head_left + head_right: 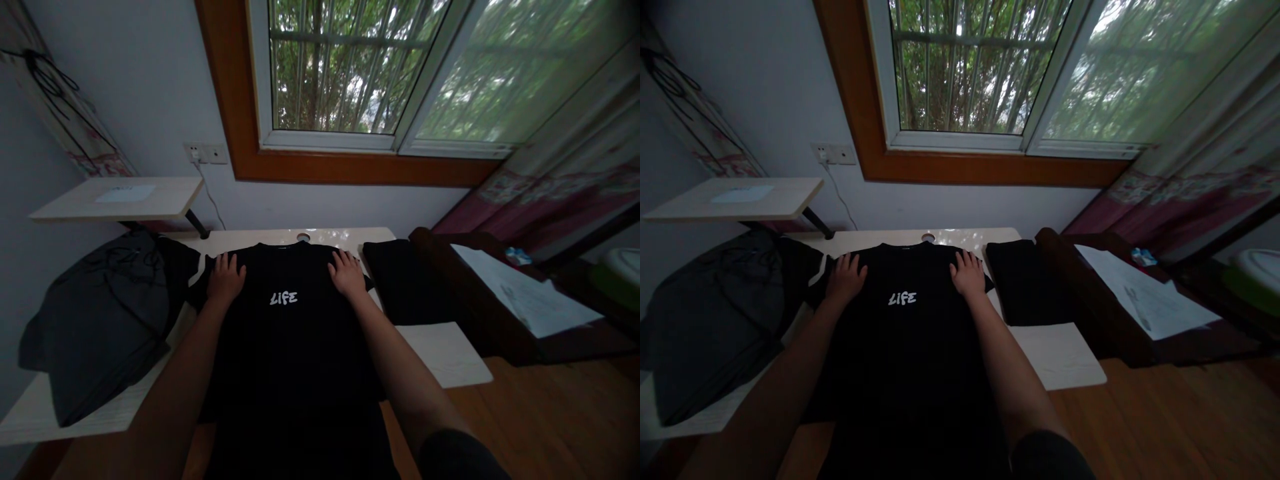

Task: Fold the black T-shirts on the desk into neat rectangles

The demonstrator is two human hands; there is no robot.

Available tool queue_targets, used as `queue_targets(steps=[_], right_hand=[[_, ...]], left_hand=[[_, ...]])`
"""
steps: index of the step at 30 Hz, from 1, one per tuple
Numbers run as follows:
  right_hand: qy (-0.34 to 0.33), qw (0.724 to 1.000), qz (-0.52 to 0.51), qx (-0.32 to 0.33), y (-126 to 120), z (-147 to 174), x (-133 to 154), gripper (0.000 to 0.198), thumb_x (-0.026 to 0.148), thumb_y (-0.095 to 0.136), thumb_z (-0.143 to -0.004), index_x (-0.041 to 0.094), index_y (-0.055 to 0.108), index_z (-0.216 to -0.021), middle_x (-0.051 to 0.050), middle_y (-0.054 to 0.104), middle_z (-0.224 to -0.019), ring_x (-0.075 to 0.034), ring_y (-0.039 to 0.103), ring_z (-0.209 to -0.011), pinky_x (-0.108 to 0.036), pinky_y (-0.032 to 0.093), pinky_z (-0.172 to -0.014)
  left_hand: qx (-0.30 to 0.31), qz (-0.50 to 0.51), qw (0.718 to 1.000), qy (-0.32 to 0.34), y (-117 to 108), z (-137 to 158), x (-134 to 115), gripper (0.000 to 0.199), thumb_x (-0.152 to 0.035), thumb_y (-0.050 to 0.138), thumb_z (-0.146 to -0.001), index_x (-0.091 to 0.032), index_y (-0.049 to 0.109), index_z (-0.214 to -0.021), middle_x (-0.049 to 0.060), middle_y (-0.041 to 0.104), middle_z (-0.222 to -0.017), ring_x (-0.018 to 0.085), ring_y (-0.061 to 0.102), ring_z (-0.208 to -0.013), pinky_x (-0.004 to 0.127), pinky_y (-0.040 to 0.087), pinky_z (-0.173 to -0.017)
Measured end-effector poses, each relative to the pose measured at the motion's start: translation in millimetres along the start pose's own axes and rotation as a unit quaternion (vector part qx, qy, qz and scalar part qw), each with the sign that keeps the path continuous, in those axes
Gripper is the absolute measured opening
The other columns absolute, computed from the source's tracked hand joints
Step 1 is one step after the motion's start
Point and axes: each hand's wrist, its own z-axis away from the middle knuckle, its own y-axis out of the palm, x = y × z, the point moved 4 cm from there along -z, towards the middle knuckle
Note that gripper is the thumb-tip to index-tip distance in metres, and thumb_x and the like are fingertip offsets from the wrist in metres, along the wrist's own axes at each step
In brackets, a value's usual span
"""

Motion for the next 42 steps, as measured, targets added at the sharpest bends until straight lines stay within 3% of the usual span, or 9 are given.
queue_targets(steps=[10, 16, 20, 25, 30, 33, 37, 40, 42], right_hand=[[0.07, 0.995, -0.006, -0.074, -43, 19, -14, 0.046, 0.031, 0.047, -0.099, 0.014, 0.057, -0.14, -0.021, 0.052, -0.144, -0.035, 0.05, -0.127, -0.05, 0.042, -0.106], [0.136, 0.989, -0.02, 0.047, -48, 33, -30, 0.06, 0.042, 0.059, -0.095, 0.011, 0.047, -0.145, -0.023, 0.063, -0.125, -0.032, 0.067, -0.105, -0.039, 0.05, -0.089], [0.195, 0.967, -0.12, 0.112, -39, 40, -51, 0.049, 0.035, 0.069, -0.087, 0.014, 0.058, -0.129, -0.016, 0.071, -0.107, -0.029, 0.069, -0.099, -0.035, 0.05, -0.084], [0.194, 0.935, -0.296, -0.005, -39, 47, -72, 0.038, 0.037, 0.067, -0.078, 0.02, 0.062, -0.112, -0.003, 0.067, -0.094, -0.021, 0.065, -0.087, -0.033, 0.051, -0.08], [0.211, 0.864, -0.45, -0.079, -41, 49, -77, 0.044, 0.042, 0.069, -0.068, 0.02, 0.061, -0.106, 0.004, 0.054, -0.077, -0.016, 0.056, -0.071, -0.03, 0.05, -0.071], [0.217, 0.84, -0.49, -0.085, -39, 48, -75, 0.046, 0.042, 0.069, -0.066, 0.021, 0.061, -0.106, 0.006, 0.049, -0.075, -0.015, 0.053, -0.068, -0.029, 0.049, -0.07], [0.251, 0.83, -0.494, -0.067, -33, 48, -71, 0.06, 0.045, 0.072, -0.067, 0.021, 0.055, -0.119, -0.001, 0.06, -0.094, -0.019, 0.063, -0.082, -0.031, 0.054, -0.077], [0.287, 0.853, -0.435, -0.034, -30, 48, -68, 0.075, 0.051, 0.072, -0.072, 0.022, 0.047, -0.136, -0.009, 0.065, -0.115, -0.024, 0.067, -0.097, -0.035, 0.055, -0.085], [0.276, 0.878, -0.391, -0.003, -30, 45, -65, 0.075, 0.052, 0.071, -0.075, 0.022, 0.047, -0.141, -0.011, 0.066, -0.12, -0.026, 0.067, -0.104, -0.038, 0.054, -0.09]], left_hand=[[0.006, -0.021, 1.0, -0.011, -5, -3, 10, 0.064, -0.049, 0.03, -0.1, -0.017, 0.042, -0.154, 0.013, 0.031, -0.166, 0.031, 0.023, -0.155, 0.055, 0.018, -0.125], [0.02, -0.027, 0.999, -0.017, -1, -7, 19, 0.065, -0.05, 0.028, -0.1, -0.017, 0.039, -0.156, 0.012, 0.027, -0.168, 0.031, 0.021, -0.156, 0.056, 0.015, -0.125], [0.023, -0.02, 0.999, -0.019, -2, -7, 18, 0.066, -0.05, 0.027, -0.1, -0.017, 0.039, -0.156, 0.012, 0.027, -0.168, 0.03, 0.02, -0.156, 0.055, 0.016, -0.125], [0.015, -0.015, 1.0, -0.017, -6, -5, 15, 0.065, -0.049, 0.03, -0.1, -0.016, 0.042, -0.155, 0.012, 0.029, -0.167, 0.03, 0.021, -0.156, 0.056, 0.017, -0.125], [-0.043, -0.001, 0.999, 0.023, -15, 2, 9, 0.052, -0.035, 0.035, -0.099, -0.018, 0.056, -0.143, 0.01, 0.044, -0.16, 0.026, 0.029, -0.153, 0.054, 0.012, -0.127], [-0.068, 0.025, 0.992, 0.101, -19, 11, -10, 0.046, -0.029, 0.036, -0.099, -0.019, 0.063, -0.135, 0.008, 0.055, -0.151, 0.024, 0.035, -0.15, 0.051, 0.01, -0.128], [-0.006, 0.071, 0.971, 0.23, -14, 27, -68, 0.043, -0.029, 0.039, -0.1, -0.022, 0.064, -0.134, 0.007, 0.062, -0.144, 0.025, 0.042, -0.146, 0.052, 0.017, -0.127], [0.037, 0.103, 0.945, 0.31, -10, 42, -123, 0.045, -0.034, 0.043, -0.1, -0.022, 0.06, -0.14, 0.009, 0.056, -0.151, 0.026, 0.04, -0.148, 0.053, 0.02, -0.125], [0.054, 0.122, 0.93, 0.342, -7, 51, -156, 0.045, -0.035, 0.042, -0.101, -0.024, 0.058, -0.142, 0.007, 0.054, -0.152, 0.025, 0.038, -0.149, 0.053, 0.02, -0.126]])
